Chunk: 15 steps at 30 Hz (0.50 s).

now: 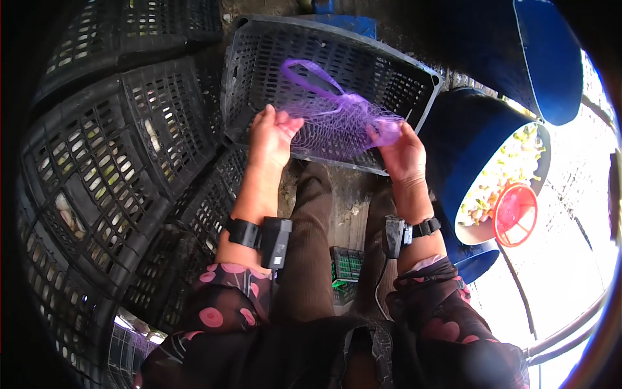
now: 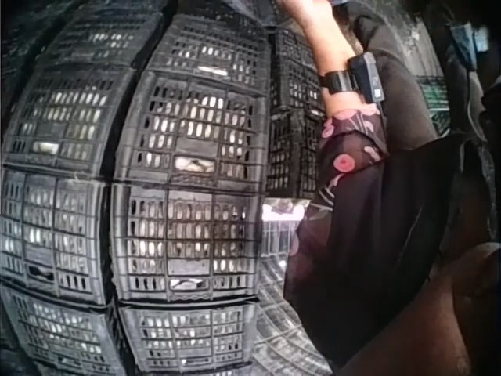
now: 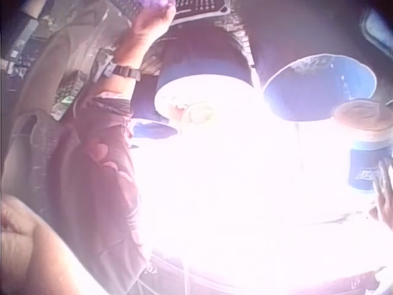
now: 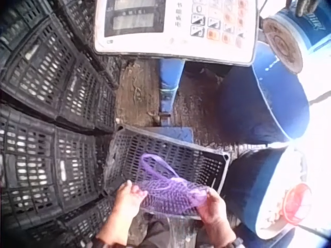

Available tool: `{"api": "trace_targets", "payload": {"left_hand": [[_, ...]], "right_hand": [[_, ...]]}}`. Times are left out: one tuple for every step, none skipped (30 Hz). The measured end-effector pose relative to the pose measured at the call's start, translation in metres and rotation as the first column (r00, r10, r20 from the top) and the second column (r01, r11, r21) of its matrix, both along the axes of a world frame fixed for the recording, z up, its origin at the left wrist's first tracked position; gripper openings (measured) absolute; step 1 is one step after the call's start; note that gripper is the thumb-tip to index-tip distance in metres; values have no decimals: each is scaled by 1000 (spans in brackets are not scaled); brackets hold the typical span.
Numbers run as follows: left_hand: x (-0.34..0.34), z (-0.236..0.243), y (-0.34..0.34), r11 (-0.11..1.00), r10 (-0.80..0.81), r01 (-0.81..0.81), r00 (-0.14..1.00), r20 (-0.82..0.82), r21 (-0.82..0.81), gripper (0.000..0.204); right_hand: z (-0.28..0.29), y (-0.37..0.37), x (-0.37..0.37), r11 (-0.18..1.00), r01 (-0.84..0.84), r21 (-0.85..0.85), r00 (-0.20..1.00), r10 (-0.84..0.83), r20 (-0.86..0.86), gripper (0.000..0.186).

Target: Washing garlic in large tubs and packing them into crates with netting.

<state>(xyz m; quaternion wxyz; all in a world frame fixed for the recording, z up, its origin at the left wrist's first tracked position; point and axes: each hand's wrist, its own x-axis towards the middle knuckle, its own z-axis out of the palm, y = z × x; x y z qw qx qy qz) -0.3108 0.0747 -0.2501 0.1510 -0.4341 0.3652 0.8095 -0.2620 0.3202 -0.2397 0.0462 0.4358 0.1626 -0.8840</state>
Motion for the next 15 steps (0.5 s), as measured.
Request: {"api": "trace_targets", "payload": {"left_hand": [[1, -8, -17, 963, 114, -103, 993, -32, 249, 25], [-12, -1, -15, 898, 209, -248, 967, 143, 364, 31], [-14, -4, -18, 823, 250, -266, 963, 99, 502, 31], [-19, 1, -33, 800, 283, -275, 957, 69, 534, 32], [-26, 4, -38, 766, 310, -281, 949, 50, 579, 32], [-31, 8, -41, 709, 362, -322, 930, 67, 627, 33], [-36, 11, -41, 705, 354, -265, 935, -2, 658, 30], [-39, 14, -41, 767, 251, -150, 965, -77, 624, 30], [-43, 20, -43, 816, 143, -31, 979, -149, 578, 32], [-45, 32, -39, 908, -70, 122, 987, -143, 400, 25], [-44, 43, -32, 932, -277, 291, 956, -97, 215, 23], [-40, 47, -29, 853, -493, 512, 854, -167, 100, 30], [-40, 51, -28, 705, -700, 709, 702, -129, 33, 36], [-39, 55, -19, 470, -882, 878, 470, -17, -96, 38], [-39, 62, -12, 178, -969, 964, 206, 133, -196, 41]], "right_hand": [[-7, -2, 1, 998, 53, -20, 998, -52, 36, 16], [-16, 8, 4, 998, 57, -6, 998, -56, 38, 16], [-25, 18, 7, 997, 74, 37, 987, -78, 142, 17], [-32, 17, 7, 995, 84, 50, 966, -94, 242, 19], [-31, 21, 9, 995, 88, 50, 965, -98, 244, 19], [-31, 24, 11, 997, 29, 71, 972, -45, 230, 19], [-30, 30, 11, 995, -31, 98, 977, 9, 214, 20], [-35, 37, 14, 997, -45, 70, 986, 33, 164, 18], [-38, 41, 15, 997, -43, 70, 987, 31, 161, 18], [-37, 41, 14, 997, -62, 39, 997, 60, 39, 18], [-36, 43, 12, 996, -83, 14, 993, 84, -87, 20], [-38, 44, 10, 993, -116, -4, 972, 113, -205, 13], [-31, 41, 5, 994, -113, -1, 974, 110, -198, 13], [-16, 36, -8, 949, -239, 205, 967, 253, -43, 11], [-7, 31, -16, 849, -379, 368, 925, 357, 127, 9]]}}
